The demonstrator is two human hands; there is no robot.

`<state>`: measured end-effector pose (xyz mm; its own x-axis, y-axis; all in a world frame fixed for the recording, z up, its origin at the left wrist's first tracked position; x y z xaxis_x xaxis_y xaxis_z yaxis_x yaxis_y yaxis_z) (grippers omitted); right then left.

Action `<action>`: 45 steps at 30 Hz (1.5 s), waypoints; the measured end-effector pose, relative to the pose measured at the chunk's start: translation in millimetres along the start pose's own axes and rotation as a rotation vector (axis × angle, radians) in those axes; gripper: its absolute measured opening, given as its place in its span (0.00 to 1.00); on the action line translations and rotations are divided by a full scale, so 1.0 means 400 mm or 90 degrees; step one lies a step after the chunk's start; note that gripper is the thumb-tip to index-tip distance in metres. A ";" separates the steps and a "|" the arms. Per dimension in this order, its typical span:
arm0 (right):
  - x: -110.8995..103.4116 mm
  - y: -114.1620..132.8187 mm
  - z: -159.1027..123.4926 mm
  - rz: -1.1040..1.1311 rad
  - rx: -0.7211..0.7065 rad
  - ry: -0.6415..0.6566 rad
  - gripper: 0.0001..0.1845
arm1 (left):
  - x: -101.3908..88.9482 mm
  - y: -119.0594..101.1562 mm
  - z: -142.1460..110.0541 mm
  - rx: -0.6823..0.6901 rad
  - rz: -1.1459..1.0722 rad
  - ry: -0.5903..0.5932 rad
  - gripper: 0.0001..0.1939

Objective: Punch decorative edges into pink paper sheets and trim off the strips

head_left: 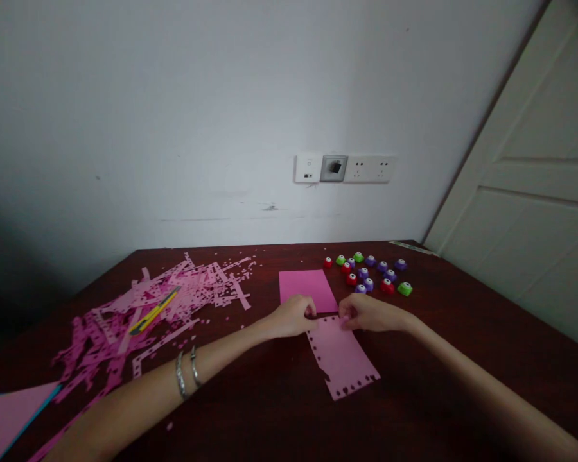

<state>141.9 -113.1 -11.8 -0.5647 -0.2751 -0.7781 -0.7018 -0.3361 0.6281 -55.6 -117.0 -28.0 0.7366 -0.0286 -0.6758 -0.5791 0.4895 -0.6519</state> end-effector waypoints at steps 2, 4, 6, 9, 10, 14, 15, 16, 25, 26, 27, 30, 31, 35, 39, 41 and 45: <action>-0.010 -0.007 0.022 0.094 0.026 0.015 0.07 | -0.028 0.000 0.028 -0.006 -0.043 -0.103 0.05; -0.019 -0.011 0.059 0.149 0.032 0.006 0.09 | -0.064 0.004 0.068 -0.007 -0.071 -0.212 0.06; -0.018 -0.009 0.108 0.152 0.016 -0.015 0.10 | -0.097 0.013 0.114 -0.011 -0.088 -0.295 0.07; -0.004 0.001 0.176 0.125 0.004 -0.068 0.11 | -0.127 0.033 0.180 -0.031 -0.122 -0.350 0.09; -0.001 0.004 0.191 0.102 -0.002 -0.095 0.12 | -0.130 0.040 0.198 -0.039 -0.135 -0.356 0.09; -0.039 -0.017 0.188 -0.012 -0.075 -0.219 0.13 | -0.114 0.058 0.242 -0.061 -0.156 -0.349 0.10; -0.063 -0.036 0.172 -0.032 -0.087 -0.234 0.10 | -0.104 0.061 0.248 -0.060 -0.154 -0.336 0.10; -0.091 -0.062 0.151 -0.065 -0.086 -0.257 0.08 | -0.093 0.064 0.252 -0.057 -0.151 -0.320 0.09; -0.231 -0.315 0.005 -0.290 0.029 -0.316 0.18 | 0.014 0.093 0.266 -0.061 -0.138 -0.238 0.11; -0.224 -0.323 0.006 -0.289 0.024 -0.310 0.21 | 0.021 0.096 0.263 -0.065 -0.144 -0.232 0.11; -0.216 -0.329 0.009 -0.289 0.021 -0.304 0.24 | 0.028 0.099 0.258 -0.070 -0.150 -0.227 0.10; -0.201 -0.337 0.020 -0.301 0.031 -0.276 0.26 | 0.037 0.107 0.239 -0.075 -0.167 -0.220 0.10; -0.199 -0.338 0.022 -0.302 0.038 -0.263 0.25 | 0.037 0.109 0.232 -0.074 -0.173 -0.220 0.10; -0.205 -0.308 0.022 -0.235 0.064 -0.270 0.22 | 0.026 0.100 0.206 -0.053 -0.190 -0.223 0.10; -0.191 -0.211 0.016 0.034 0.115 -0.315 0.25 | 0.016 0.060 0.180 -0.011 -0.206 -0.215 0.06; -0.170 -0.151 0.014 0.165 0.100 -0.301 0.24 | 0.019 0.035 0.165 0.012 -0.235 -0.193 0.04; -0.136 -0.056 0.006 0.224 -0.004 -0.365 0.22 | 0.032 -0.009 0.135 0.019 -0.281 -0.125 0.07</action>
Point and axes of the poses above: each hand's wrist, its own z-axis towards the middle knuckle, its own x-axis out of the palm, y = z × x, the point moved 2 cm from there along z, towards the middle knuckle, and after that the axes turned 15 degrees about -y, right-handed, at the moved point
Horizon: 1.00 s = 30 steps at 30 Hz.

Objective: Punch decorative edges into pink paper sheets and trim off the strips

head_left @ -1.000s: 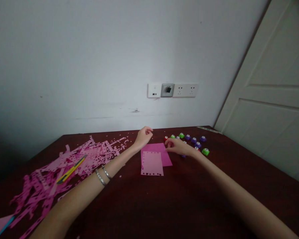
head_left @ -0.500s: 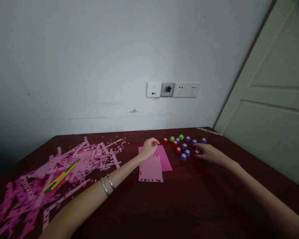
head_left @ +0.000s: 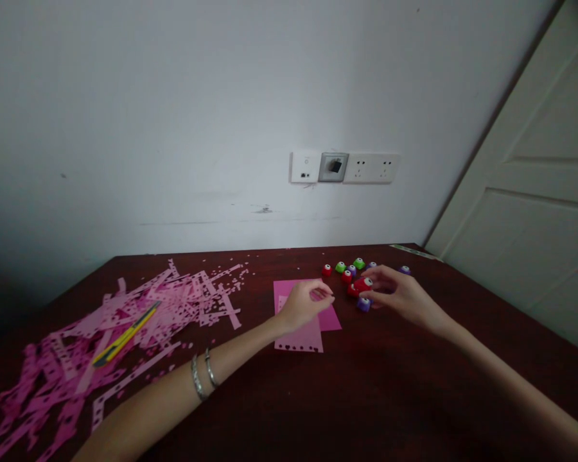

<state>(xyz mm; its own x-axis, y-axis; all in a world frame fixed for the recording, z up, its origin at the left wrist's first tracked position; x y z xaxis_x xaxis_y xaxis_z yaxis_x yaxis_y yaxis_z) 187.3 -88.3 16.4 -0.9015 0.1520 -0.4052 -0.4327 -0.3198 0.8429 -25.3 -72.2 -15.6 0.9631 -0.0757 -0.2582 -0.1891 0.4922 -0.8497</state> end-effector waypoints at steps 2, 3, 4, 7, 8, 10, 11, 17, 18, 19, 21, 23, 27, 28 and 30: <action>0.019 0.026 -0.014 -0.001 -0.065 -0.026 0.21 | 0.008 -0.012 -0.012 -0.018 -0.012 0.021 0.09; 0.028 0.035 -0.020 -0.012 -0.090 -0.032 0.21 | 0.011 -0.016 -0.016 -0.026 -0.019 0.024 0.10; 0.036 0.041 -0.026 -0.027 -0.113 -0.036 0.21 | 0.013 -0.019 -0.019 -0.035 -0.027 0.024 0.10; 0.057 0.048 -0.037 -0.070 -0.174 -0.052 0.20 | 0.016 -0.023 -0.024 -0.057 -0.050 0.020 0.10; 0.063 0.047 -0.038 -0.078 -0.189 -0.061 0.20 | 0.016 -0.023 -0.024 -0.063 -0.055 0.021 0.10; 0.071 0.040 -0.040 -0.083 -0.202 -0.069 0.20 | 0.016 -0.025 -0.025 -0.075 -0.060 0.019 0.09; 0.075 0.036 -0.041 -0.086 -0.204 -0.072 0.19 | 0.016 -0.026 -0.026 -0.081 -0.061 0.018 0.09; 0.084 0.029 -0.043 -0.112 -0.237 -0.108 0.16 | 0.015 -0.029 -0.024 -0.177 -0.122 0.030 0.09; 0.086 0.030 -0.042 -0.114 -0.241 -0.114 0.16 | 0.015 -0.027 -0.023 -0.192 -0.138 0.031 0.09; 0.088 0.032 -0.041 -0.115 -0.246 -0.118 0.17 | 0.014 -0.025 -0.022 -0.203 -0.152 0.031 0.09; 0.093 0.036 -0.038 -0.115 -0.259 -0.121 0.17 | 0.010 -0.019 -0.020 -0.207 -0.165 0.030 0.10; 0.100 0.039 -0.036 -0.115 -0.268 -0.116 0.17 | 0.004 -0.016 -0.017 -0.200 -0.159 0.033 0.11; 0.114 0.043 -0.031 -0.118 -0.270 -0.104 0.16 | -0.009 -0.017 -0.010 -0.189 -0.100 0.027 0.12; 0.116 0.043 -0.030 -0.119 -0.270 -0.105 0.16 | -0.011 -0.019 -0.008 -0.182 -0.080 0.025 0.13; 0.122 0.042 -0.028 -0.122 -0.277 -0.107 0.16 | -0.016 -0.021 -0.005 -0.164 -0.044 0.023 0.15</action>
Point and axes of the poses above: each hand's wrist, its own z-axis towards the middle knuckle, its own x-axis out of the palm, y = z × x, the point moved 2 cm from there along z, towards the middle knuckle, and after that the axes turned 15 degrees about -y, right-handed, at the moved point
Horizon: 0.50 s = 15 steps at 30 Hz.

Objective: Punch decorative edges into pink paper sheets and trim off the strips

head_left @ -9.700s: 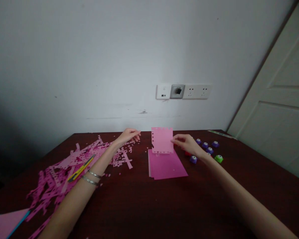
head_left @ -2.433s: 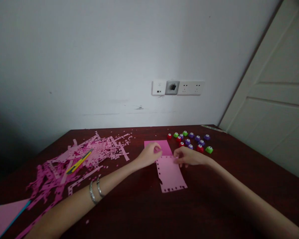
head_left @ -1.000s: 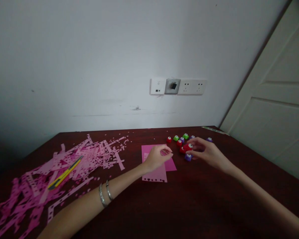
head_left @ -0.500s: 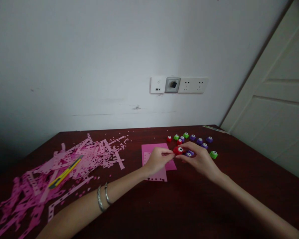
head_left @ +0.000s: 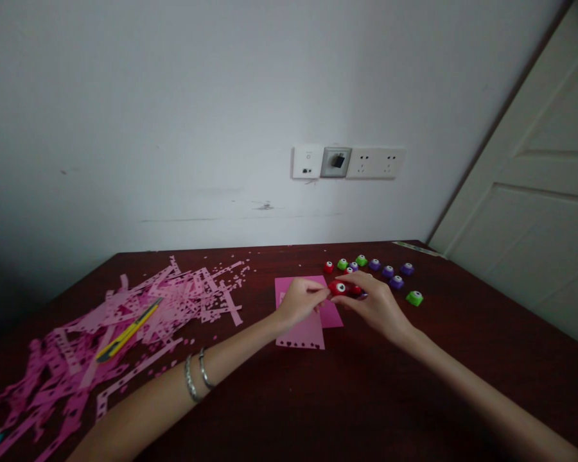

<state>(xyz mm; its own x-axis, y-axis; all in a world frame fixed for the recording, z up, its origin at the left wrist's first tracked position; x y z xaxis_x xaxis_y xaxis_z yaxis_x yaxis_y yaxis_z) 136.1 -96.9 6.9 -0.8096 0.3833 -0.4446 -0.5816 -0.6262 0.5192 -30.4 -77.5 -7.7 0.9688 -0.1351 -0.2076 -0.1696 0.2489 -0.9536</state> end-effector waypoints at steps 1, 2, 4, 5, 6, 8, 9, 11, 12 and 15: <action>0.003 0.001 0.000 -0.001 -0.006 -0.001 0.16 | -0.002 -0.001 0.001 0.007 0.014 -0.002 0.15; 0.005 0.002 0.000 -0.002 -0.013 -0.002 0.15 | -0.005 -0.002 0.003 0.014 0.026 -0.005 0.15; 0.010 0.006 0.001 -0.005 -0.027 0.000 0.15 | -0.010 -0.004 0.005 0.026 0.048 -0.012 0.14; 0.012 0.009 0.002 -0.007 -0.032 0.000 0.14 | -0.012 -0.005 0.007 0.029 0.060 -0.017 0.13; 0.014 0.012 0.002 -0.009 -0.036 -0.002 0.14 | -0.014 -0.006 0.008 0.031 0.072 -0.023 0.12; 0.018 0.016 0.003 -0.013 -0.040 -0.003 0.13 | -0.017 -0.007 0.011 0.028 0.086 -0.032 0.11; 0.019 0.018 0.004 -0.015 -0.042 -0.003 0.12 | -0.018 -0.007 0.012 0.024 0.088 -0.035 0.10; 0.021 0.020 0.005 -0.013 -0.043 -0.001 0.12 | -0.018 -0.003 0.015 0.019 0.081 -0.040 0.10; 0.022 0.020 0.005 -0.011 -0.042 0.000 0.12 | -0.018 0.000 0.016 0.016 0.073 -0.044 0.10; 0.022 0.019 0.007 -0.006 -0.022 -0.001 0.13 | -0.017 0.013 0.021 0.004 0.042 -0.055 0.09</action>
Point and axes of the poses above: each hand's wrist, its own z-axis towards the middle knuckle, its own x-axis out of the palm, y = z × x, the point moved 2 cm from there along z, towards the middle knuckle, and after that the axes turned 15 degrees about -y, right-handed, at the moved point
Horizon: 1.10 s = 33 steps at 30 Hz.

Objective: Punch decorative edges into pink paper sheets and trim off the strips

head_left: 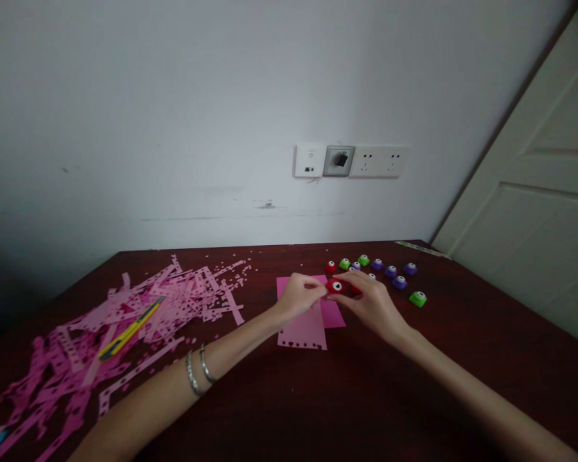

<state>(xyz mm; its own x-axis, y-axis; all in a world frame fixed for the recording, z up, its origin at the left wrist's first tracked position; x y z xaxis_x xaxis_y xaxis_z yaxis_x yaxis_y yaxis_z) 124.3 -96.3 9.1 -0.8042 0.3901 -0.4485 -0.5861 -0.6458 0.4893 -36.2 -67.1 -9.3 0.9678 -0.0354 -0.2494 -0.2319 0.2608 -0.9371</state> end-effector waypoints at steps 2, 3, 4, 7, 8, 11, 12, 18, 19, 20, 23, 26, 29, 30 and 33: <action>0.000 -0.002 0.001 0.001 0.023 -0.001 0.13 | 0.000 0.007 0.003 -0.011 -0.015 -0.006 0.09; 0.000 -0.003 0.002 0.001 0.034 0.000 0.13 | 0.000 0.008 0.004 -0.015 -0.020 -0.008 0.08; 0.000 -0.004 0.002 0.002 0.045 0.000 0.13 | -0.001 0.008 0.005 -0.019 -0.025 -0.009 0.08; 0.000 -0.012 0.003 0.006 0.078 0.004 0.13 | -0.003 0.000 0.005 -0.025 -0.037 -0.003 0.08; 0.000 -0.016 0.002 0.010 0.090 0.004 0.14 | -0.004 -0.004 0.004 -0.027 -0.039 0.000 0.08; 0.001 -0.030 0.002 0.036 0.143 0.001 0.16 | -0.006 -0.014 0.005 -0.029 -0.048 0.007 0.08; 0.001 -0.035 0.003 0.053 0.168 0.000 0.17 | -0.008 -0.016 0.008 -0.028 -0.050 0.006 0.08; 0.005 -0.047 0.010 0.331 0.444 0.049 0.21 | -0.096 -0.026 0.075 0.046 0.066 -0.052 0.10; 0.002 -0.045 0.012 0.369 0.468 0.067 0.20 | -0.124 -0.028 0.091 0.077 0.137 -0.054 0.10; -0.001 -0.042 0.014 0.393 0.479 0.087 0.20 | -0.157 -0.028 0.107 0.106 0.231 -0.080 0.09; -0.013 -0.035 0.016 0.428 0.482 0.155 0.21 | -0.265 -0.016 0.148 0.096 0.574 -0.192 0.10; -0.020 -0.031 0.014 0.455 0.478 0.196 0.22 | -0.352 0.010 0.172 0.044 0.761 -0.201 0.12; -0.022 -0.029 0.011 0.469 0.471 0.221 0.22 | -0.409 0.037 0.184 -0.016 0.816 -0.175 0.10; -0.022 -0.027 0.010 0.474 0.468 0.230 0.23 | -0.422 0.044 0.186 -0.032 0.824 -0.170 0.10; -0.021 -0.023 0.008 0.495 0.464 0.248 0.23 | -0.447 0.059 0.190 -0.054 0.814 -0.168 0.11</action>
<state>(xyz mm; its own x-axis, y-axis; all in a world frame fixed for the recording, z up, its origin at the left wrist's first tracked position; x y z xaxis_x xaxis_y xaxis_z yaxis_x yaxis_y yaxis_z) 136.2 -91.5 10.7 -0.9645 -0.2627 0.0267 0.0379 -0.0376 0.9986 -207.2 18.5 31.8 0.0479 0.3814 -0.9232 -0.9917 -0.0925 -0.0897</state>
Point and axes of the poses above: each hand's wrist, its own z-axis towards the middle knuckle, its own x-axis out of the palm, y = z × x, the point moved 2 cm from there along z, towards the middle knuckle, and after that the axes turned 15 degrees about -y, right-handed, at the moved point
